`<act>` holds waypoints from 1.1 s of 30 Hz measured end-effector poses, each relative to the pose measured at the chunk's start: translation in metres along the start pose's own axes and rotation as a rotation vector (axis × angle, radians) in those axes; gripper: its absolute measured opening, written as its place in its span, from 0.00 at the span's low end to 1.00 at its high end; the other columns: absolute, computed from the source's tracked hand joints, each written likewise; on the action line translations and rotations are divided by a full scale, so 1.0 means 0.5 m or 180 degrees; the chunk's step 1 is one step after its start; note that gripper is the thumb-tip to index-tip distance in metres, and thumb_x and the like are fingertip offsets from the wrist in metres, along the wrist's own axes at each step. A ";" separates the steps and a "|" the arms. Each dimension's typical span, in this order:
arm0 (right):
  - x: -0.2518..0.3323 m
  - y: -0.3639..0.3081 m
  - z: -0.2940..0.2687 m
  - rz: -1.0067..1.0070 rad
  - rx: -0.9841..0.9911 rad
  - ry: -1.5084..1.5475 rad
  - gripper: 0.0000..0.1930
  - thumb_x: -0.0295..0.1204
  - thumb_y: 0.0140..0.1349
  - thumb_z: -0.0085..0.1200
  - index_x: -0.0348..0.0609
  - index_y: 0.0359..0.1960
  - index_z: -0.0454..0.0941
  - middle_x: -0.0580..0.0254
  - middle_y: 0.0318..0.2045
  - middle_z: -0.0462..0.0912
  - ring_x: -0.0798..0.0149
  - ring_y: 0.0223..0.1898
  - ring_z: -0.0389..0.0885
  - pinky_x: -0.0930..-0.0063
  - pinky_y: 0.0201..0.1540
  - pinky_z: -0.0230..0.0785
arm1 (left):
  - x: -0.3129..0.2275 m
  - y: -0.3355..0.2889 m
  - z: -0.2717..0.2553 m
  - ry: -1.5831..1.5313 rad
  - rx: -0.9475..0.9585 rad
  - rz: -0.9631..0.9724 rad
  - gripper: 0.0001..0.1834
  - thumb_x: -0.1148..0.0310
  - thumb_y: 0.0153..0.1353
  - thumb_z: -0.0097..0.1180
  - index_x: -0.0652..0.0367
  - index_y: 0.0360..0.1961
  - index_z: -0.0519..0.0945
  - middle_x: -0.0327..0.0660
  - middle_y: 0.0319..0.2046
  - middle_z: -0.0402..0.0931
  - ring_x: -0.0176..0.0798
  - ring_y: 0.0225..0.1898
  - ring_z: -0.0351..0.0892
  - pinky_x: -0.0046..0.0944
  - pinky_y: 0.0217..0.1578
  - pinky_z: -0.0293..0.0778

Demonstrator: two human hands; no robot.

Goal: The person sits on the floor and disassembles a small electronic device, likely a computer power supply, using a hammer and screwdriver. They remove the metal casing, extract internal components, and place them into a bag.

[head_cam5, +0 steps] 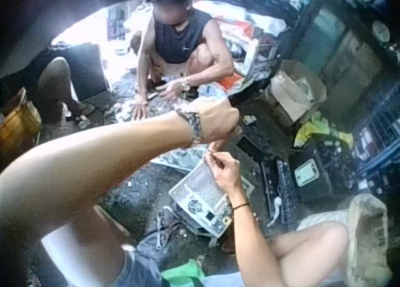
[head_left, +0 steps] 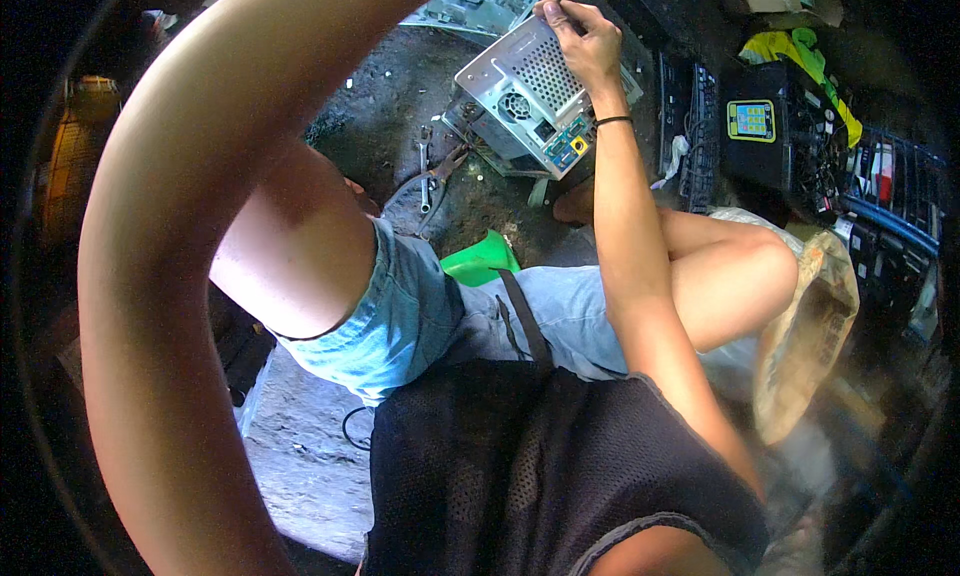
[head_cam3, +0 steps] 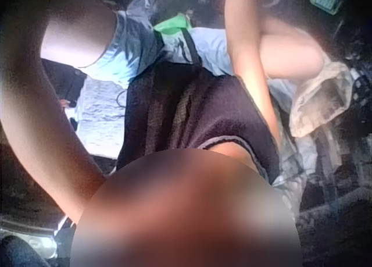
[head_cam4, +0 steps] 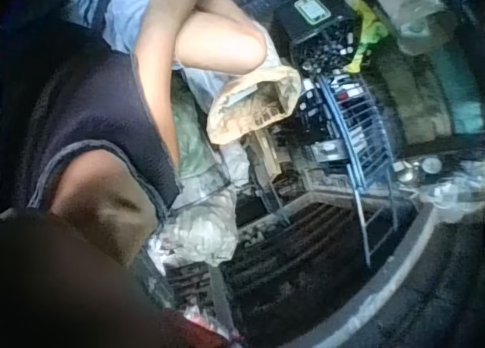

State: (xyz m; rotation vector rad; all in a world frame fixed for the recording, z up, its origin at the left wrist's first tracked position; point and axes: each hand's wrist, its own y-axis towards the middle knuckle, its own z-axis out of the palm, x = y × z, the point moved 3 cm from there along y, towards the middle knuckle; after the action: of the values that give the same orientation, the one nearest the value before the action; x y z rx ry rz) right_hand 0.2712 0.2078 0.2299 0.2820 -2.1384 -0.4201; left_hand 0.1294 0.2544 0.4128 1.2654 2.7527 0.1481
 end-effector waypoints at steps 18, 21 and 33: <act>-0.025 0.002 -0.011 0.0001 -0.0160 -0.0066 0.13 0.38 0.68 0.66 0.41 0.44 0.90 0.61 0.37 0.91 0.71 0.40 0.87 0.74 0.47 0.78 | -0.007 0.035 -0.009 -0.0009 -0.0234 0.0317 0.23 0.49 0.62 0.65 0.61 0.31 0.90 0.53 0.29 0.87 0.53 0.35 0.89 0.50 0.39 0.82; -0.029 0.006 0.001 0.0120 -0.0569 0.0408 0.10 0.32 0.67 0.68 0.36 0.39 0.87 0.60 0.31 0.89 0.73 0.34 0.84 0.73 0.41 0.77 | -0.017 0.046 -0.021 0.0155 0.0402 0.0973 0.18 0.55 0.59 0.65 0.62 0.29 0.89 0.53 0.29 0.87 0.53 0.35 0.89 0.49 0.39 0.83; -0.025 0.009 0.015 0.0160 -0.0607 0.1092 0.03 0.24 0.68 0.63 0.36 0.38 0.85 0.70 0.29 0.85 0.76 0.33 0.81 0.78 0.37 0.73 | -0.025 0.082 0.021 0.0060 -0.0101 0.1012 0.15 0.57 0.55 0.67 0.58 0.33 0.91 0.51 0.32 0.88 0.52 0.40 0.90 0.50 0.42 0.84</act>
State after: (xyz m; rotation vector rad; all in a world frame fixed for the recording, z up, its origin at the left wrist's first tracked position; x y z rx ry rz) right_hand 0.2720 0.2179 0.2184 0.1766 -1.7532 -0.5040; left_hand 0.1697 0.2719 0.4087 1.6917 2.5322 0.2289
